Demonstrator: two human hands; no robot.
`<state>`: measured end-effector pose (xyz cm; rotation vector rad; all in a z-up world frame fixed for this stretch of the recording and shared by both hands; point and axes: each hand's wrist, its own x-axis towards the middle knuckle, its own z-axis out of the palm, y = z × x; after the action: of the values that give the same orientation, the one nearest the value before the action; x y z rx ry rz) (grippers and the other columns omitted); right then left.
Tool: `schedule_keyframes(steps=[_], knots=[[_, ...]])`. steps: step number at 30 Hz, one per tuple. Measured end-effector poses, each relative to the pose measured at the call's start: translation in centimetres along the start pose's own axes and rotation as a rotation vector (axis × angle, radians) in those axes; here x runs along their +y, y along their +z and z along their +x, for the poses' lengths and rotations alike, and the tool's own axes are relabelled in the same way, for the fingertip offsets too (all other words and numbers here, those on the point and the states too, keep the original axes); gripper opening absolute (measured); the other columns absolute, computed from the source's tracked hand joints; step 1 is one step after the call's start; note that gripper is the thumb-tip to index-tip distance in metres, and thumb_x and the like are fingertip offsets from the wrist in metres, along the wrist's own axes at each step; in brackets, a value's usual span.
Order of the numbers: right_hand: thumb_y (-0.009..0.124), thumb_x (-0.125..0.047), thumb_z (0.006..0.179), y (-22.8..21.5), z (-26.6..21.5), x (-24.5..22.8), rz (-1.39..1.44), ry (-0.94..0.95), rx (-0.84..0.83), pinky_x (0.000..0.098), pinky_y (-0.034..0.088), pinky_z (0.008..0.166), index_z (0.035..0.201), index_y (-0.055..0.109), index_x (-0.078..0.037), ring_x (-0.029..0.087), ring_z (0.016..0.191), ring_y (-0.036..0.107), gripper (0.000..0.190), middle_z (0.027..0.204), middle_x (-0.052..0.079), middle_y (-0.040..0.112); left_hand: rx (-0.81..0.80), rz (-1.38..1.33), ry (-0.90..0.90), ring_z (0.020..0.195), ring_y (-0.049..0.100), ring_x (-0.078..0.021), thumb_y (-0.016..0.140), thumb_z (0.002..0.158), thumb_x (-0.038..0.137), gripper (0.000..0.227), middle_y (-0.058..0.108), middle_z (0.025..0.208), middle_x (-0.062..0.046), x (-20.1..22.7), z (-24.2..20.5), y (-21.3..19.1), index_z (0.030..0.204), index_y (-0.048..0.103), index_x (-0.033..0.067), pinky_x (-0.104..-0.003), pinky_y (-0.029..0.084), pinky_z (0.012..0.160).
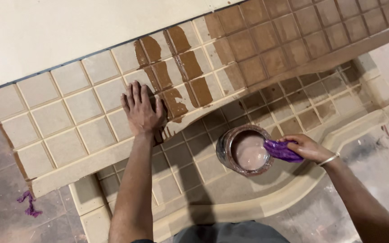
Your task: The person applies a brown liquid finish to a tiled wooden surface using a purple cloth. They repeatedly dip the cloth into a metal container and wipe the liquid onto the tiles, covering the surface progressively.
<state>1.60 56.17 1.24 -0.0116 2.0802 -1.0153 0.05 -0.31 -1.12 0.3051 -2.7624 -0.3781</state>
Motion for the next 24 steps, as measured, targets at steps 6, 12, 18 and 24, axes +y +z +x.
schedule_keyframes(steps=[6, 12, 18, 24], knots=[[0.059, -0.012, 0.094, -0.6, 3.4, 1.0, 0.803, -0.018, 0.025, 0.0415, 0.054, 0.099, 0.137, 0.055, 0.002, 0.026, 0.117, 0.063, 0.045, 0.128, 0.014, 0.064, -0.018, 0.037, -0.014, 0.156, 0.024, -0.0306, 0.054, 0.098, 0.044, 0.064, 0.036, 0.165, -0.016, 0.4, 0.1, -0.3, 0.15, 0.049, 0.0061, -0.051, 0.009, 0.128], [0.069, -0.028, 0.089, 0.3, 12.9, -16.9, 0.59, -0.156, 0.093, 0.0443, 0.062, 0.094, 0.135, 0.053, 0.002, 0.033, 0.115, 0.068, 0.057, 0.128, 0.022, 0.063, -0.023, 0.041, -0.029, 0.156, 0.025, -0.0307, 0.053, 0.099, 0.045, 0.064, 0.036, 0.165, -0.015, 0.5, 0.4, -0.7, 0.149, 0.05, 0.0061, -0.052, 0.01, 0.128], [0.07, -0.026, 0.102, 0.1, 28.5, -31.1, -0.365, -0.717, 0.519, 0.0465, 0.06, 0.093, 0.143, 0.064, -0.018, 0.032, 0.113, 0.066, 0.042, 0.128, 0.017, 0.064, -0.008, 0.042, -0.009, 0.155, 0.026, -0.0313, 0.054, 0.099, 0.045, 0.062, 0.038, 0.164, -0.015, 0.4, 0.5, -1.1, 0.149, 0.052, 0.0068, -0.053, 0.012, 0.127], [0.067, -0.029, 0.098, 1.1, 31.1, -36.0, -0.786, -0.339, 0.528, 0.046, 0.056, 0.089, 0.132, 0.07, -0.027, 0.032, 0.113, 0.055, 0.034, 0.128, 0.016, 0.053, 0.002, 0.031, -0.015, 0.154, 0.028, -0.0317, 0.055, 0.098, 0.045, 0.062, 0.039, 0.163, -0.015, 0.7, 0.7, -1.4, 0.147, 0.053, 0.0068, -0.054, 0.014, 0.126]])
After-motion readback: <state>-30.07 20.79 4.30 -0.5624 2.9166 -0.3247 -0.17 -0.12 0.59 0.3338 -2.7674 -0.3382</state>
